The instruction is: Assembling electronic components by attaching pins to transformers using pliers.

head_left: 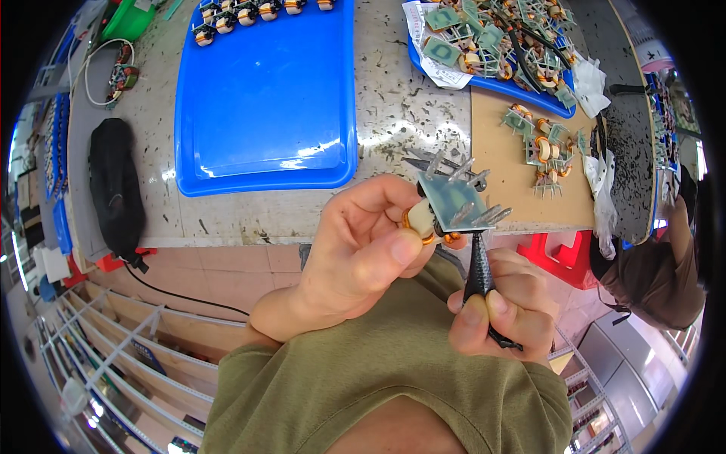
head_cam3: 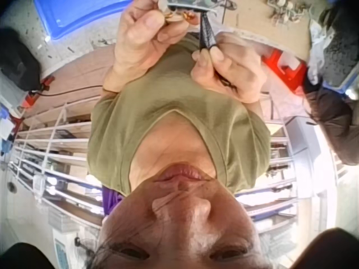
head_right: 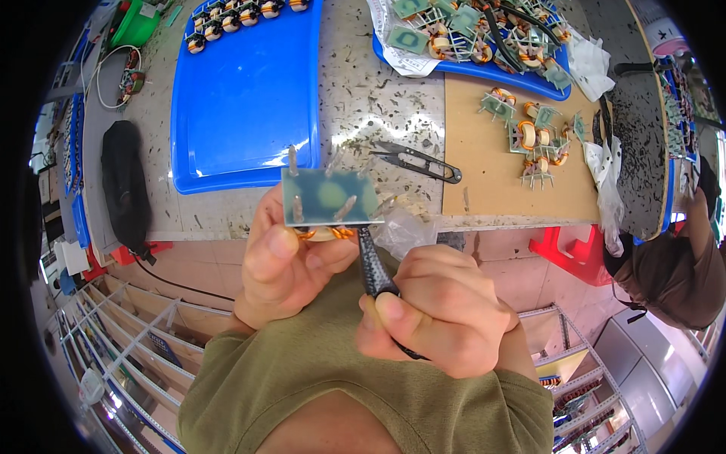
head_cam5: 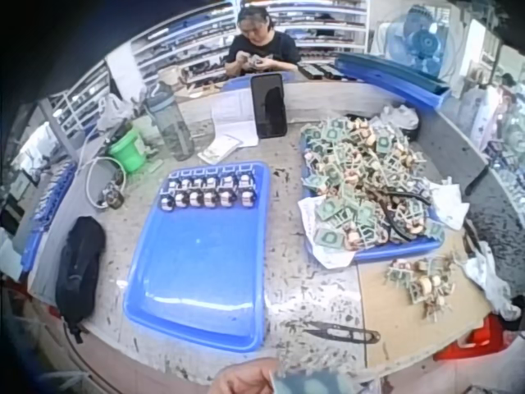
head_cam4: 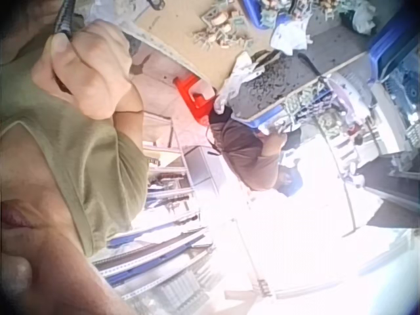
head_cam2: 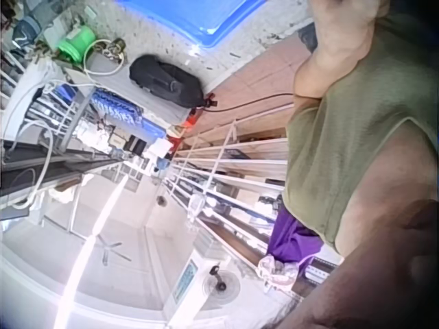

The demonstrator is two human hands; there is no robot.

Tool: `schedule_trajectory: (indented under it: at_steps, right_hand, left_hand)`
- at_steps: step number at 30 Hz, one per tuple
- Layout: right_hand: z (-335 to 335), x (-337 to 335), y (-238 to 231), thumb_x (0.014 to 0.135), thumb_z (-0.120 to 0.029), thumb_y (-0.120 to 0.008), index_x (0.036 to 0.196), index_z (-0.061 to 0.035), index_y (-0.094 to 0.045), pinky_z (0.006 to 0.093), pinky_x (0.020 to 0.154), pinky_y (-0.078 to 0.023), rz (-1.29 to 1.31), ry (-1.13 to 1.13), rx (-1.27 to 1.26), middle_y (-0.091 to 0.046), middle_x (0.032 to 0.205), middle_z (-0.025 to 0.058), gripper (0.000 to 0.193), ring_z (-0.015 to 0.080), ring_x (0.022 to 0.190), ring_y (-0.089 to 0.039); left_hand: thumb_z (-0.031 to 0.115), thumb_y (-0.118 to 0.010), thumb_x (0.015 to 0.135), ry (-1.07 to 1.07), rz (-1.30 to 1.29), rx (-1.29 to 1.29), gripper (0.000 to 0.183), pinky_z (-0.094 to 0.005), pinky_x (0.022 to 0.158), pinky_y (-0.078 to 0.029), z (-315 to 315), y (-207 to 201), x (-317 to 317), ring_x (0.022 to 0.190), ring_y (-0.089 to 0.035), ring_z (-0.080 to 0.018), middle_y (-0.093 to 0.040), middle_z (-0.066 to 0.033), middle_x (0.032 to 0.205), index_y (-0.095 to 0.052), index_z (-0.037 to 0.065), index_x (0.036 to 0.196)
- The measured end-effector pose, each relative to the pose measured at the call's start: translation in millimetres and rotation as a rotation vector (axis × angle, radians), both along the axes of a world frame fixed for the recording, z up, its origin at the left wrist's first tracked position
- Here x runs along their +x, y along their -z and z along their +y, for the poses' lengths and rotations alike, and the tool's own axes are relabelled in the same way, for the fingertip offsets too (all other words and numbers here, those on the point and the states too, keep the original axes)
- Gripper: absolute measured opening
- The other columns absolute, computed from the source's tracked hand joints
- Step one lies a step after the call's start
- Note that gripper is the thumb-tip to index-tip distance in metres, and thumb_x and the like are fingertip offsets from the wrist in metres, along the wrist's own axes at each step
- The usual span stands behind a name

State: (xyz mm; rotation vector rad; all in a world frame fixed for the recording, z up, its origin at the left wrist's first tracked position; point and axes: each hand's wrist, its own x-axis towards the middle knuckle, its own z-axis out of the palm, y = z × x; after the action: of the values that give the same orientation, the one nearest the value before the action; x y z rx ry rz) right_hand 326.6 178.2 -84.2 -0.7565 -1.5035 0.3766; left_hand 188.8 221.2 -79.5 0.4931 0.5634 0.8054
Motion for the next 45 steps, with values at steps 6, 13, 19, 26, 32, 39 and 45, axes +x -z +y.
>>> schedule_trajectory:
  at_steps: [6, 13, 19, 26, 32, 39, 45]
  right_hand:
    - [-2.4, -2.5, 2.1, 0.052, 0.01, -0.065, 0.085, 0.0042, -0.051, 0.0246, 0.035, -0.035, 0.055, 0.065, -0.01, -0.047, 0.058, 0.0077, 0.036, 0.0151, 0.039, -0.041]
    - [4.6, -2.5, 2.7, 0.054, 0.009, -0.067, 0.083, 0.0044, -0.05, 0.0232, 0.032, -0.032, 0.009, 0.03, 0.029, -0.048, 0.058, 0.0077, 0.034, 0.0142, 0.038, -0.042]
    - [8.6, -4.2, 1.4, 0.057, 0.008, -0.068, 0.083, 0.0047, -0.048, 0.0226, 0.03, -0.029, 0.046, -0.003, 0.055, -0.048, 0.058, 0.008, 0.033, 0.0129, 0.037, -0.041]
    - [6.0, -1.2, 0.4, 0.057, 0.009, -0.068, 0.082, 0.0038, -0.048, 0.0232, 0.03, -0.03, 0.006, 0.017, 0.054, -0.048, 0.058, 0.0084, 0.033, 0.0132, 0.037, -0.042]
    - [3.1, -0.8, 1.4, 0.056, 0.009, -0.068, 0.082, 0.004, -0.048, 0.0241, 0.03, -0.031, 0.023, 0.04, 0.047, -0.048, 0.058, 0.0086, 0.033, 0.0135, 0.037, -0.042]
    - [3.8, -2.1, 1.7, 0.057, 0.008, -0.068, 0.082, 0.004, -0.049, 0.0245, 0.031, -0.031, 0.055, 0.052, 0.036, -0.048, 0.058, 0.0088, 0.032, 0.0141, 0.037, -0.041]
    - [7.8, -0.3, 2.7, 0.058, 0.008, -0.066, 0.083, 0.0037, -0.049, 0.0235, 0.031, -0.029, 0.12, -0.07, 0.069, -0.047, 0.057, 0.0079, 0.031, 0.0135, 0.036, -0.039]
  left_hand:
    - [0.017, -0.057, 0.077, 0.021, -0.241, -0.052, 0.026, -0.0178, 0.047, -0.029, 1.3, 5.2, -4.1, 0.056, -0.038, -0.005, -0.057, -0.0156, 0.088, -0.046, 0.0, 0.094]
    - [0.028, -0.051, 0.081, 0.094, -0.372, -0.204, 0.033, -0.0184, 0.044, -0.026, 2.1, 6.5, -0.4, 0.051, -0.034, -0.0044, -0.056, -0.0106, 0.079, -0.048, -0.002, 0.095]
    - [0.038, -0.045, 0.082, 0.209, -0.496, -0.342, 0.044, -0.0177, 0.041, -0.023, 1.3, 9.0, -4.0, 0.047, -0.032, -0.0033, -0.056, -0.0066, 0.077, -0.049, -0.004, 0.095]
    - [0.04, -0.044, 0.081, 0.247, -0.492, -0.443, 0.046, -0.0167, 0.039, -0.024, 4.2, 2.1, -4.1, 0.046, -0.032, -0.0019, -0.056, -0.0048, 0.081, -0.049, -0.003, 0.095]
    - [0.04, -0.046, 0.08, 0.272, -0.553, -0.436, 0.044, -0.0153, 0.04, -0.024, 3.2, 4.0, -3.3, 0.046, -0.033, -0.0019, -0.054, -0.0068, 0.087, -0.048, -0.001, 0.096]
    - [0.039, -0.047, 0.08, 0.275, -0.519, -0.425, 0.043, -0.0154, 0.04, -0.025, 3.8, 3.3, -3.1, 0.047, -0.033, -0.0016, -0.053, -0.0066, 0.086, -0.048, 0.0, 0.097]
    - [0.036, -0.048, 0.08, 0.22, -0.419, -0.397, 0.042, -0.0155, 0.041, -0.025, 2.7, 2.9, -3.9, 0.049, -0.034, -0.002, -0.055, -0.0056, 0.083, -0.048, -0.002, 0.098]
